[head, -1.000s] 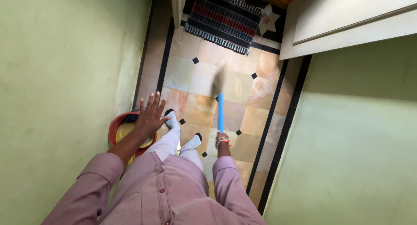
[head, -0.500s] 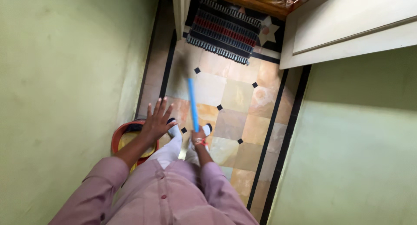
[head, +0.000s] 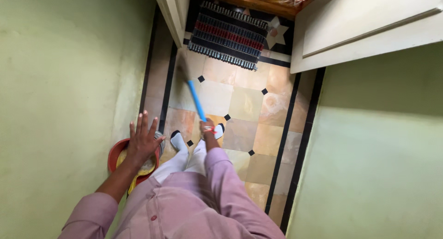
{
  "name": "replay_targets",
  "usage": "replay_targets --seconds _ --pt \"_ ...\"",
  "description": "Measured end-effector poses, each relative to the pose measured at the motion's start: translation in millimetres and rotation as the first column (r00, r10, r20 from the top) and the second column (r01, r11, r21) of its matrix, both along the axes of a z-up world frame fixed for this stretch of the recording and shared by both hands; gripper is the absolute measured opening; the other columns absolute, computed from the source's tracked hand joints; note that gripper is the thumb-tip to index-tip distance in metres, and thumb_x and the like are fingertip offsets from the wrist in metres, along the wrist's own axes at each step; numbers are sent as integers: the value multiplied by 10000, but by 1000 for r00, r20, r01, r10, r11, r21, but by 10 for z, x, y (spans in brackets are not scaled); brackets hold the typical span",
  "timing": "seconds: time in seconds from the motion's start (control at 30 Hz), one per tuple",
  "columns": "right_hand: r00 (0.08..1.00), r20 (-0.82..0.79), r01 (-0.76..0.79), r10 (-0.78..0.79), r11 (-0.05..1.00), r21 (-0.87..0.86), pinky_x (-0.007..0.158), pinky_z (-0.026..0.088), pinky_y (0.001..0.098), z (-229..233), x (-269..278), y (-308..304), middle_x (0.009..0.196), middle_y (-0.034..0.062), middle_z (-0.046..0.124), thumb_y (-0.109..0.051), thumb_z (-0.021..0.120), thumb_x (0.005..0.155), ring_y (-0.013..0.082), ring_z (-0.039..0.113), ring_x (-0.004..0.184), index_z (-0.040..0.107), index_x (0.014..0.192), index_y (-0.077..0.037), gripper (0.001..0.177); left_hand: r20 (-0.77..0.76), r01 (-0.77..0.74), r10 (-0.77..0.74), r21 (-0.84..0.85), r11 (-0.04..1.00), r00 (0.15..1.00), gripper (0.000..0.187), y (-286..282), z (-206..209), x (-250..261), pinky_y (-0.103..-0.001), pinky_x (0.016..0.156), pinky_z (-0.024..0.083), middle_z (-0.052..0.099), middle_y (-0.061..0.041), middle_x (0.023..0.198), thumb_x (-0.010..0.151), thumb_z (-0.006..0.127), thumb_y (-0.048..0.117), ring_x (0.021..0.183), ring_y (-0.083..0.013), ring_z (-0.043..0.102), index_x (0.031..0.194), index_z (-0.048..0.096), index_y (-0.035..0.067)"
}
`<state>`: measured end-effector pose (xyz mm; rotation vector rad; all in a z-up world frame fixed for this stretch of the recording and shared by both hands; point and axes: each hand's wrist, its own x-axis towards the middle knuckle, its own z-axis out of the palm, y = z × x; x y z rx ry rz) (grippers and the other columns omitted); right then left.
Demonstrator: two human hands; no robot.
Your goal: The person sweeps debris from a tiled hallway floor into a yellow dustpan using a broom and then cleans the broom bristles by hand while sitting on the floor.
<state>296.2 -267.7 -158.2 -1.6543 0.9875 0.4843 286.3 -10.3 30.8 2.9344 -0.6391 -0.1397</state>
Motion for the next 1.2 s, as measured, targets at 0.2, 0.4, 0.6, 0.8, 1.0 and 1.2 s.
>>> replay_targets --seconds 0.2,0.4,0.6,0.8,1.0,1.2 --pt "908 -236 357 -346 934 7 491 401 365 130 -796 -1391 678 41 586 -216 702 934 163 511 549 698 992 -37 188 -75 14 -14 11 1000 997 845 -609 18 260 -687 1191 241 194 -277 1661 907 572 581 1529 -429 255 1566 363 95" --pt "720 -347 607 -601 788 -106 597 459 433 402 -1419 -2356 808 132 618 -244 678 921 285 583 700 664 1019 -33 233 -92 198 -203 -63 978 975 904 -1349 80 422 -684 1193 195 172 -275 1670 876 562 641 1547 -421 209 1572 339 108" --pt "848 -282 373 -448 884 -281 768 540 488 557 -1627 -2338 1021 247 680 -264 636 903 411 666 938 659 1103 15 344 -171 381 -381 -35 924 909 939 -2349 119 517 -669 1181 182 112 -264 1655 862 561 667 1546 -411 156 1573 291 116" --pt "841 -485 44 -239 924 -380 915 571 493 875 -2477 -2229 1184 243 691 -315 628 870 419 679 1126 660 1155 -33 402 -104 506 -510 -67 860 854 864 -2976 124 550 -640 1195 196 143 -245 1673 918 520 648 1534 -402 196 1591 294 155" --pt "770 -628 -173 -116 909 -380 949 562 473 1627 -3050 -2622 1168 197 731 -439 614 951 384 694 1114 739 1134 -118 390 -107 656 -667 -121 745 738 856 -3328 143 626 -637 1185 213 179 -238 1654 921 513 674 1521 -402 212 1569 313 152" --pt "757 -517 77 -400 840 -537 904 576 487 1942 -2722 -2776 1135 180 744 -383 639 939 399 712 1065 752 1121 -126 335 -157 719 -723 -92 689 673 847 -3660 121 737 -639 1185 209 163 -227 1662 932 516 669 1527 -383 202 1575 301 162"
